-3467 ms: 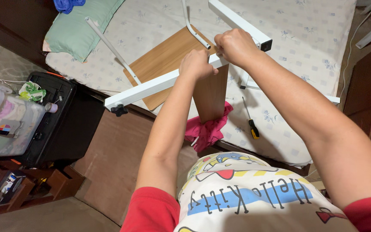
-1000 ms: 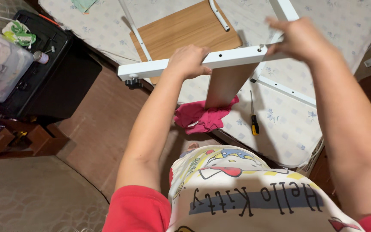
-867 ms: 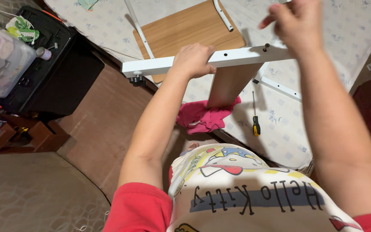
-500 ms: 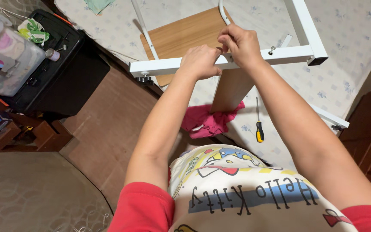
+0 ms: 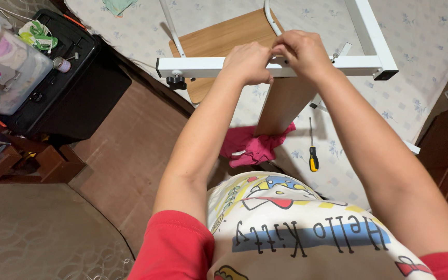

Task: The person assembles a small table by attaching white metal legs to a wooden tabletop using a screwdriver. They align the legs, insert screws, and tighten them to secure the frame.

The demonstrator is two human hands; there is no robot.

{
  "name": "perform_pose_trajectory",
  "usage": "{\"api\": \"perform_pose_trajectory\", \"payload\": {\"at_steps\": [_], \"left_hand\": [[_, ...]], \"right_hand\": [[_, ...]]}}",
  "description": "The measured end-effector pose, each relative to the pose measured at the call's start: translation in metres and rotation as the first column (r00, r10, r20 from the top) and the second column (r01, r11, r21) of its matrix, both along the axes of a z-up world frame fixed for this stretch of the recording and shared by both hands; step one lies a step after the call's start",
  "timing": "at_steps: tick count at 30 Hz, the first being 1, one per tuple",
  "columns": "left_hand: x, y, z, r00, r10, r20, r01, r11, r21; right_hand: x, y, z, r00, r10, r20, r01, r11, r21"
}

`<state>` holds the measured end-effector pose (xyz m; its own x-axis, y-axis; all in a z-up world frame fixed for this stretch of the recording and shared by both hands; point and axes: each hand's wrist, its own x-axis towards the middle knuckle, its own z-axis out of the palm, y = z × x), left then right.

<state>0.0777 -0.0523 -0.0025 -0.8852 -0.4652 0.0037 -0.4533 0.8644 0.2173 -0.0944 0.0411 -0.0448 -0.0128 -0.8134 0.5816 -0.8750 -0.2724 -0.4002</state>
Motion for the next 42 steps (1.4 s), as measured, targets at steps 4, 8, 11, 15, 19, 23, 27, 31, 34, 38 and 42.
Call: {"api": "perform_pose_trajectory", "payload": {"at_steps": [4, 8, 11, 15, 19, 23, 27, 31, 34, 38, 42], "left_hand": [[0.000, -0.001, -0.001, 0.999, 0.017, -0.031, -0.017, 1.000, 0.025], [0.001, -0.002, 0.000, 1.000, 0.025, -0.015, -0.024, 0.998, 0.061], [0.000, -0.004, 0.005, 1.000, 0.026, 0.017, -0.027, 0.997, 0.070], [-0.002, -0.003, 0.011, 0.998, 0.038, 0.051, -0.043, 0.995, 0.091], [-0.004, -0.003, 0.017, 0.998, 0.034, 0.048, -0.039, 0.994, 0.100], [-0.005, -0.002, 0.020, 0.992, 0.065, 0.107, -0.078, 0.989, 0.122], [-0.005, 0.002, 0.020, 0.996, 0.061, 0.066, -0.069, 0.990, 0.125], [-0.003, 0.002, 0.019, 0.993, 0.076, 0.086, -0.087, 0.987, 0.134], [-0.001, 0.001, 0.018, 0.996, 0.067, 0.067, -0.076, 0.987, 0.140], [-0.001, 0.002, 0.014, 0.994, 0.085, 0.062, -0.095, 0.979, 0.182], [-0.002, 0.002, 0.013, 0.996, 0.080, 0.038, -0.086, 0.978, 0.189]], "right_hand": [[-0.004, 0.012, 0.017, 0.979, -0.063, 0.194, 0.009, 0.964, 0.267], [-0.006, 0.013, 0.039, 0.965, -0.111, 0.236, -0.016, 0.877, 0.479], [-0.003, 0.010, 0.050, 0.992, -0.101, 0.081, 0.053, 0.889, 0.455], [0.002, 0.005, 0.052, 0.951, -0.116, -0.288, 0.205, 0.931, 0.302], [0.002, 0.001, 0.047, 0.936, -0.104, -0.335, 0.199, 0.944, 0.262], [-0.002, -0.001, 0.040, 0.943, -0.169, -0.285, 0.233, 0.950, 0.208], [-0.005, 0.002, 0.035, 0.947, -0.198, -0.255, 0.255, 0.943, 0.214], [-0.002, 0.003, 0.030, 0.957, -0.204, -0.208, 0.241, 0.955, 0.172], [0.003, 0.004, 0.030, 0.971, -0.176, -0.161, 0.206, 0.959, 0.194], [0.004, 0.011, 0.031, 0.990, -0.117, -0.082, 0.128, 0.981, 0.147], [0.002, 0.012, 0.034, 0.977, -0.063, -0.203, 0.103, 0.975, 0.196]]}}
